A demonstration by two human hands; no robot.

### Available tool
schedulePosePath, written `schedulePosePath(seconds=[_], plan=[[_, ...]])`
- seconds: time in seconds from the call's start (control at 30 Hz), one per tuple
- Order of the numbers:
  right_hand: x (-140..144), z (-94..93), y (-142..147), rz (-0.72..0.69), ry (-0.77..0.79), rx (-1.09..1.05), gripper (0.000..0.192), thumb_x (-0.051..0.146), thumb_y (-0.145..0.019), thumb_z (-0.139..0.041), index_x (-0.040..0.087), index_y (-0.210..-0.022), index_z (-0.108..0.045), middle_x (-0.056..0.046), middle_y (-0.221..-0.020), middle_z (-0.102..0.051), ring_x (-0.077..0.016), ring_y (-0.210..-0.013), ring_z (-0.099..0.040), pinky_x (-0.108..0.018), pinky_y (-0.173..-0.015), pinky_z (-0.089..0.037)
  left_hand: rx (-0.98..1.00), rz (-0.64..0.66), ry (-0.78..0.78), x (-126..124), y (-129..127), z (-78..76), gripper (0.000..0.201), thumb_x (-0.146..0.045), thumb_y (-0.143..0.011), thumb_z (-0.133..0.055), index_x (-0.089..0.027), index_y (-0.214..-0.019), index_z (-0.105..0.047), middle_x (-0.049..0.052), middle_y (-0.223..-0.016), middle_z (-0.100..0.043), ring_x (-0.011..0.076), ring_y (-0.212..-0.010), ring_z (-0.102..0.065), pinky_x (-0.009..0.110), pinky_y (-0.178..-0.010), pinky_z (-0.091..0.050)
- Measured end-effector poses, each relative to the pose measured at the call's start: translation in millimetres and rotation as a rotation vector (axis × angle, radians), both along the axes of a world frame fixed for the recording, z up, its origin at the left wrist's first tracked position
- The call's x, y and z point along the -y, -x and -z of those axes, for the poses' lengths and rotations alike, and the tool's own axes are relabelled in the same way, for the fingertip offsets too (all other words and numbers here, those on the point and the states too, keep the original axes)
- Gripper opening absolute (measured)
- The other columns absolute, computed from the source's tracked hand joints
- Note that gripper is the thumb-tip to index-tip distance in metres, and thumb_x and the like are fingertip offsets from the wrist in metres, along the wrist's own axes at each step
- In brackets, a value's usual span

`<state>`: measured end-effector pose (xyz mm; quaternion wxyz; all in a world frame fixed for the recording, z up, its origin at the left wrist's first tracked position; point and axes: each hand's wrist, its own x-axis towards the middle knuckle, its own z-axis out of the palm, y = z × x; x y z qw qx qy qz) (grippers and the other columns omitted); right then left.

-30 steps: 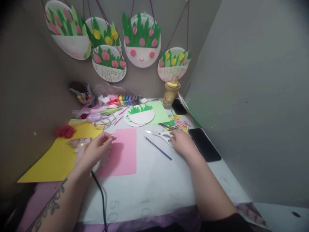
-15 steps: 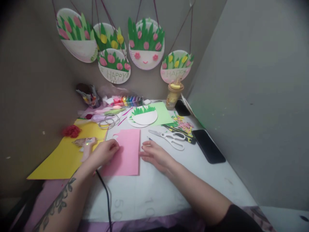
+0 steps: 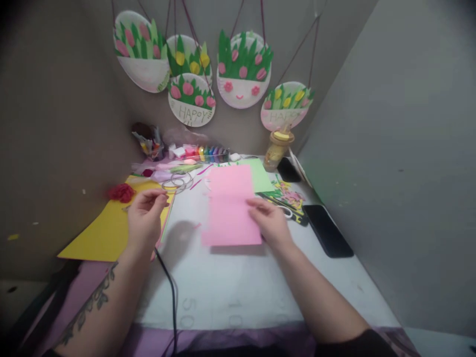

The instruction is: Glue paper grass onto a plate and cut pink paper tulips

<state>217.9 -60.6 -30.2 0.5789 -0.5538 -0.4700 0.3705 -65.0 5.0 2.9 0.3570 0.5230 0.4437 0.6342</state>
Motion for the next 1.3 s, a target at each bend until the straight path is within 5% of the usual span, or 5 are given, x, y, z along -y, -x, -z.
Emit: schedulePosePath(seconds=[0.2,0.37,0.6,0.93,1.3], plan=[[-17.2,0.1,-89.8,0.208,0.278,0.272,0.039,0.035,-0.065,-0.072,0.015,-0.099,-0.07,-0.008,-0.077,-0.066,-0.0217,-0.064,-0.062,-0.036,-0.059,-0.049,0.199,0.174,0.371,-6.3,-10.4,23.3,0.034,-0.037,-0.066,-0.077,-0.019,-0.093,-0.069,0.001,-0.082,-0.066,0.0104,-0.073,-0.061,0.021,-0.065,-0.049],[-10.8,-10.8,-38.2,0.293,-0.069,0.815,0.02,0.024,-0.072,-0.066,0.022,-0.092,-0.07,-0.013,-0.108,-0.061,-0.0336,-0.111,-0.052,-0.052,-0.096,-0.039,0.18,0.391,0.569,10.8,-40.7,33.9,0.051,-0.037,-0.063,-0.081,-0.015,-0.107,-0.067,0.009,-0.094,-0.072,0.0162,-0.084,-0.068,0.027,-0.077,-0.052],[-6.8,9.3,59.3,-0.231,-0.001,0.337,0.016,0.023,-0.08,-0.059,0.02,-0.096,-0.062,-0.003,-0.086,-0.061,-0.0172,-0.079,-0.058,-0.03,-0.069,-0.047,0.013,0.462,0.49,31.2,-70.1,33.9,0.071,-0.03,-0.069,-0.075,-0.018,-0.134,-0.048,0.017,-0.132,-0.056,0.017,-0.089,-0.067,0.029,-0.077,-0.053],[-13.1,26.5,55.0,-0.205,0.176,-0.139,0.011,0.024,-0.08,-0.06,0.019,-0.07,-0.058,0.002,-0.067,-0.059,-0.0115,-0.062,-0.053,-0.023,-0.058,-0.041,-0.287,0.583,0.572,30.0,-71.2,32.1,0.029,-0.035,-0.075,-0.065,-0.012,-0.094,-0.065,0.005,-0.08,-0.067,0.0128,-0.067,-0.06,0.024,-0.063,-0.046],[-9.8,17.9,35.2,-0.516,-0.106,0.175,0.013,0.022,-0.084,-0.061,0.022,-0.095,-0.068,-0.005,-0.093,-0.064,-0.0167,-0.085,-0.058,-0.03,-0.074,-0.048,-0.133,0.746,0.743,24.5,-61.4,33.9,0.017,-0.029,-0.075,-0.059,-0.016,-0.066,-0.057,-0.006,-0.052,-0.048,0.0055,-0.045,-0.038,0.019,-0.044,-0.027]])
